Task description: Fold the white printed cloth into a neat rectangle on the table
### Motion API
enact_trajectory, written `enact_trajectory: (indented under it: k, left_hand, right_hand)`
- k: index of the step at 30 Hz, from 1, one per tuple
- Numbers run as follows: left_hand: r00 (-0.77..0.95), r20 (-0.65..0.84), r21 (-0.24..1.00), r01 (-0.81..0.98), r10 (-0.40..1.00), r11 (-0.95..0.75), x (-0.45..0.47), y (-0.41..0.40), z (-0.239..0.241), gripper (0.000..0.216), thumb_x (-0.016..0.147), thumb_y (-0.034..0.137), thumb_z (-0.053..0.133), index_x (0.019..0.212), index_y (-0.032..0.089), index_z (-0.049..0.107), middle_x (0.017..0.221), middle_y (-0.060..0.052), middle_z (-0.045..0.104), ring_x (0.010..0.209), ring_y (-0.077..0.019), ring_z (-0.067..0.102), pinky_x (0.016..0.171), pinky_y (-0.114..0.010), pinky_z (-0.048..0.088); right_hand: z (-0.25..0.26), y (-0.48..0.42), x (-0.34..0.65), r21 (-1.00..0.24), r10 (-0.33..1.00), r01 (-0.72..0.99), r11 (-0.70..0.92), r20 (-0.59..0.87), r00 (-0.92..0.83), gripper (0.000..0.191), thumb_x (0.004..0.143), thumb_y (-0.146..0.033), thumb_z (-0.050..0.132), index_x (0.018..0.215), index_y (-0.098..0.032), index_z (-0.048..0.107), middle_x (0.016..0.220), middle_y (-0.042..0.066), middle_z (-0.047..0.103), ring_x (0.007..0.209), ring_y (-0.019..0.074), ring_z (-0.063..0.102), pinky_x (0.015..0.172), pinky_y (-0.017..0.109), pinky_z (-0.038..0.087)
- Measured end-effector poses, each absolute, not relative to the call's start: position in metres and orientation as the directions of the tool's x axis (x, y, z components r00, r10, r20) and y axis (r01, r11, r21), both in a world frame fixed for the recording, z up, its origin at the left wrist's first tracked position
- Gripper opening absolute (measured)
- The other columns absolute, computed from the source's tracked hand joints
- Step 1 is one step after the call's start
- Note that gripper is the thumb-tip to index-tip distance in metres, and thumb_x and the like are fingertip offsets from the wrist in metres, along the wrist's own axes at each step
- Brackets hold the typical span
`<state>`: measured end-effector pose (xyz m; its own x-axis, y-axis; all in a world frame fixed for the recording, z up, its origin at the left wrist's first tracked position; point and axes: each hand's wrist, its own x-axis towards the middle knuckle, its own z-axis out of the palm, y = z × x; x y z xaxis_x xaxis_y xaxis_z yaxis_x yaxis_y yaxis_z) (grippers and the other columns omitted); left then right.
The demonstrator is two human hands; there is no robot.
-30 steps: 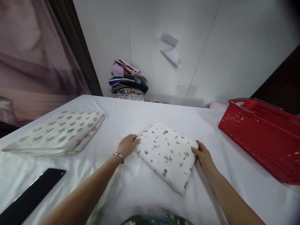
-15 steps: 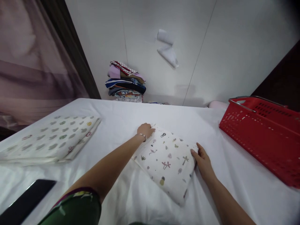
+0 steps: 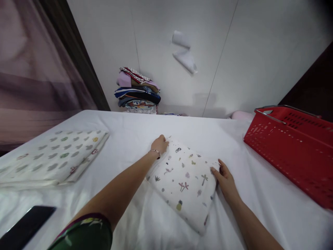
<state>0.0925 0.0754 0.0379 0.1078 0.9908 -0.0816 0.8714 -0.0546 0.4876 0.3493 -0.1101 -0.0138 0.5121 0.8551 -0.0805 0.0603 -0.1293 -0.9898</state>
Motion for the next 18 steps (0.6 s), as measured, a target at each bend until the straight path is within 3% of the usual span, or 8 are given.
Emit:
enact_trajectory:
  k: [4,10,15,18]
  left_hand:
    - [0.056,-0.116,0.503,0.864,0.992,0.010,0.090,0.078,0.033,0.020,0.077,0.034,0.048,0.091,0.021,0.051,0.095,-0.007,0.064,0.087,-0.0201,0.059,0.070,-0.028,0.041]
    - [0.066,-0.142,0.497,0.868,0.988,0.013,0.091,0.085,0.029,0.037,0.078,0.043,0.044,0.105,0.019,0.053,0.116,-0.010,0.058,0.103,-0.0209,0.055,0.081,-0.029,0.041]
    - [0.124,-0.202,0.468,0.884,0.971,-0.016,0.096,0.090,0.030,0.041,0.080,0.048,0.038,0.094,0.016,0.059,0.111,-0.014,0.061,0.102,-0.0261,0.057,0.081,-0.033,0.041]
    - [0.143,-0.209,0.455,0.890,0.968,-0.033,0.097,0.093,0.030,0.039,0.080,0.047,0.039,0.089,0.016,0.061,0.108,-0.015,0.063,0.101,-0.0269,0.057,0.080,-0.033,0.041]
  right_hand:
    - [-0.018,-0.108,0.350,-0.992,0.864,0.054,-0.115,-0.073,0.498,0.079,0.069,-0.044,0.067,0.137,-0.021,0.033,0.133,0.006,0.045,0.120,0.0210,0.044,0.102,0.032,0.036]
    - [-0.016,-0.109,0.349,-0.994,0.868,0.045,-0.102,-0.067,0.492,0.079,0.068,-0.043,0.067,0.136,-0.021,0.035,0.129,0.005,0.049,0.115,0.0205,0.048,0.098,0.031,0.040]
    - [-0.012,-0.108,0.349,-0.988,0.853,0.115,-0.105,-0.030,0.521,0.068,0.068,-0.043,0.066,0.130,-0.021,0.045,0.126,0.004,0.052,0.115,0.0202,0.047,0.099,0.032,0.038]
    - [-0.015,-0.104,0.353,-0.991,0.842,0.108,-0.082,-0.011,0.540,0.064,0.067,-0.043,0.066,0.123,-0.017,0.050,0.112,0.005,0.059,0.100,0.0202,0.054,0.090,0.033,0.044]
